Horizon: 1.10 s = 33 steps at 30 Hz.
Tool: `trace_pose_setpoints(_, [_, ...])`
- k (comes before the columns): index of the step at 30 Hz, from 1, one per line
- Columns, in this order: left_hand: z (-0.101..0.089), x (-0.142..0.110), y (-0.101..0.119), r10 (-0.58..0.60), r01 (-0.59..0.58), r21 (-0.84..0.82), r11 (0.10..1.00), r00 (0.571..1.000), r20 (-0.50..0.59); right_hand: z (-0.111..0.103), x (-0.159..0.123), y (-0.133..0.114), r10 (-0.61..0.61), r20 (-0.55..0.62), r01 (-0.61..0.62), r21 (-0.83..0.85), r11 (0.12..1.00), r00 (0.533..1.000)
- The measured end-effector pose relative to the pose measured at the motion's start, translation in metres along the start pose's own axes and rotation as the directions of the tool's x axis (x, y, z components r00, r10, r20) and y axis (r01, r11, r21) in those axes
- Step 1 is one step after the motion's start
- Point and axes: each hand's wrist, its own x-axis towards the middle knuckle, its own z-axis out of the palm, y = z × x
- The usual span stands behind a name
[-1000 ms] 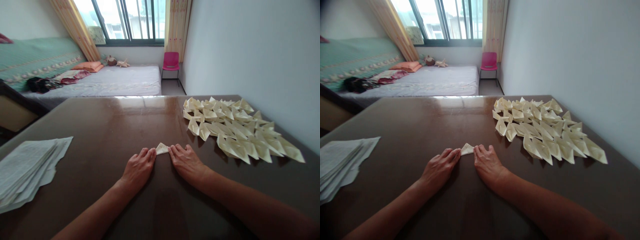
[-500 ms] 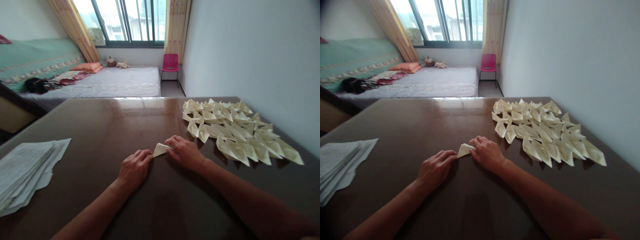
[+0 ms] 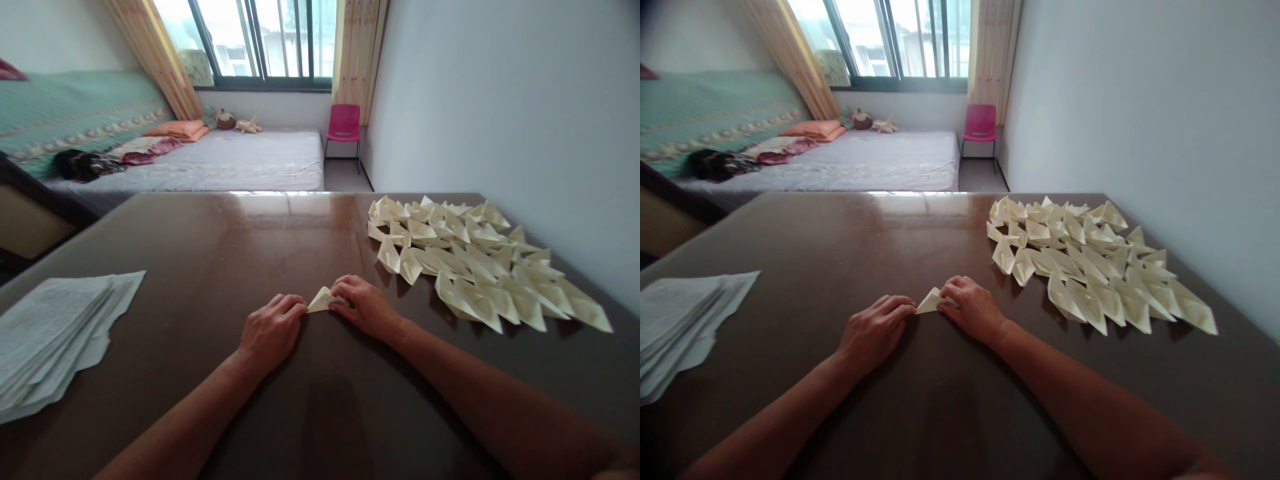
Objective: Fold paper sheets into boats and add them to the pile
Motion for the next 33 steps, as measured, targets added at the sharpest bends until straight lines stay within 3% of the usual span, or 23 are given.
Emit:
trace_pose_setpoints(4, [-0.001, 0.002, 0.002, -0.031, 0.031, -0.050, 0.998, 0.999, -0.005, 0.002, 0.001, 0.001, 0.025, -0.027, -0.023, 0.081, 0.996, 0.999])
trace_pose_setpoints(7, [0.001, 0.004, 0.002, -0.154, 0.146, -0.152, 0.977, 0.987, -0.039, 0.001, 0.003, -0.001, 0.115, -0.044, -0.102, 0.223, 0.969, 0.992])
trace_pose_setpoints(9, [0.004, 0.005, 0.001, -0.255, 0.224, -0.314, 0.923, 0.965, -0.059, 0.000, 0.004, -0.003, 0.179, -0.033, -0.160, 0.318, 0.934, 0.983])
trace_pose_setpoints(11, [0.008, 0.006, 0.002, -0.344, 0.281, -0.526, 0.802, 0.939, -0.024, 0.000, 0.004, -0.006, 0.225, -0.015, -0.200, 0.403, 0.893, 0.974])
trace_pose_setpoints(14, [0.011, 0.008, 0.006, -0.389, 0.327, -0.799, 0.504, 0.912, 0.128, 0.001, 0.004, -0.011, 0.246, 0.036, -0.226, 0.533, 0.815, 0.969])
trace_pose_setpoints(17, [0.010, 0.010, 0.012, -0.351, 0.322, -0.915, 0.244, 0.909, 0.226, 0.003, 0.002, -0.015, 0.244, 0.124, -0.266, 0.644, 0.717, 0.962])
trace_pose_setpoints(20, [0.007, 0.013, 0.015, -0.331, 0.312, -0.944, 0.109, 0.907, 0.262, 0.004, 0.001, -0.019, 0.259, 0.189, -0.312, 0.727, 0.612, 0.947])
trace_pose_setpoints(25, [0.003, 0.015, 0.018, -0.329, 0.280, -0.960, 0.016, 0.908, 0.259, 0.004, 0.001, -0.025, 0.287, 0.253, -0.369, 0.790, 0.489, 0.924])
trace_pose_setpoints(33, [0.001, 0.012, 0.020, -0.296, 0.268, -0.962, -0.051, 0.916, 0.271, 0.006, -0.001, -0.031, 0.287, 0.198, -0.326, 0.788, 0.522, 0.937])
